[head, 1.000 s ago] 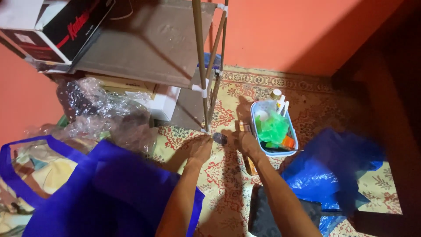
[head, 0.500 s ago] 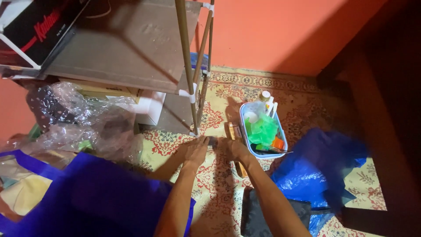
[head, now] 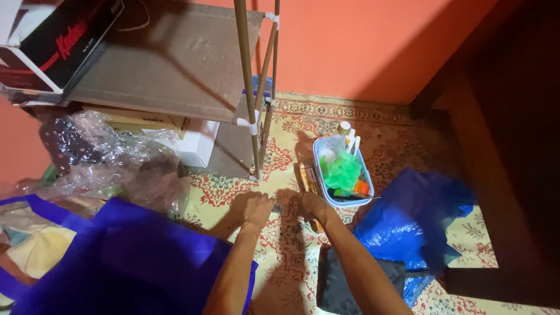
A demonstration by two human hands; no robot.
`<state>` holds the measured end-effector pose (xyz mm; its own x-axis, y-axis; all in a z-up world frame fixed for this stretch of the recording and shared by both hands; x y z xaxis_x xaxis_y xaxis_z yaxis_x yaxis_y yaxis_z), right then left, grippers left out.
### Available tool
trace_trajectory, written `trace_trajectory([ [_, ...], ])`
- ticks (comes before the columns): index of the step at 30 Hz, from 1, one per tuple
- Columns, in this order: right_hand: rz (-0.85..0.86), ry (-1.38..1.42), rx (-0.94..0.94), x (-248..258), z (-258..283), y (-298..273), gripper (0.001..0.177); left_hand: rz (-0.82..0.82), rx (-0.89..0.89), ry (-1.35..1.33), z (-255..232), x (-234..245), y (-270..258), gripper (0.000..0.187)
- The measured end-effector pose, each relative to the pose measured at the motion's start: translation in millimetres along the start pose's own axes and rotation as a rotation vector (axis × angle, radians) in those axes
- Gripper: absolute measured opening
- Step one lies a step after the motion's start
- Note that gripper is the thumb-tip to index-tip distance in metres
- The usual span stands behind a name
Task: The person places a power adapter, several food packets, and a small box into a blue reusable bag, then hangs the bag and a small black pouch on a clothing rack.
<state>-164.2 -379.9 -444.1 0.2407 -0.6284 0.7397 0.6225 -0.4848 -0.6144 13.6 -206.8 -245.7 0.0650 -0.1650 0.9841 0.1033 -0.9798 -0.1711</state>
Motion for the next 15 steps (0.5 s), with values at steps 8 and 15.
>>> trace_trajectory([
  [8, -0.218, 0.168, 0.061, 215, 149, -211, 0.043, 0.0, 0.104, -0.052, 25, 79, -4, 0.012],
  [15, -0.372, 0.261, 0.27, 278, 199, -287, 0.038, -0.05, 0.226, -0.233, 13, 226, -67, 0.022],
])
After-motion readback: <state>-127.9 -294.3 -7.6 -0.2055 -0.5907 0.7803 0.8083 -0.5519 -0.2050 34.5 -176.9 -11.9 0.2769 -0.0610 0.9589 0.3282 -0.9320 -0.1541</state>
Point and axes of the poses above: each hand's wrist, its own y-axis towards the middle knuckle, its own x-axis out of the back of the hand, z = x × y, the point moved 3 cm from there along y, towards the middle knuckle, and after that the axes turned 3 degrees about y, right-handed, at the moved point
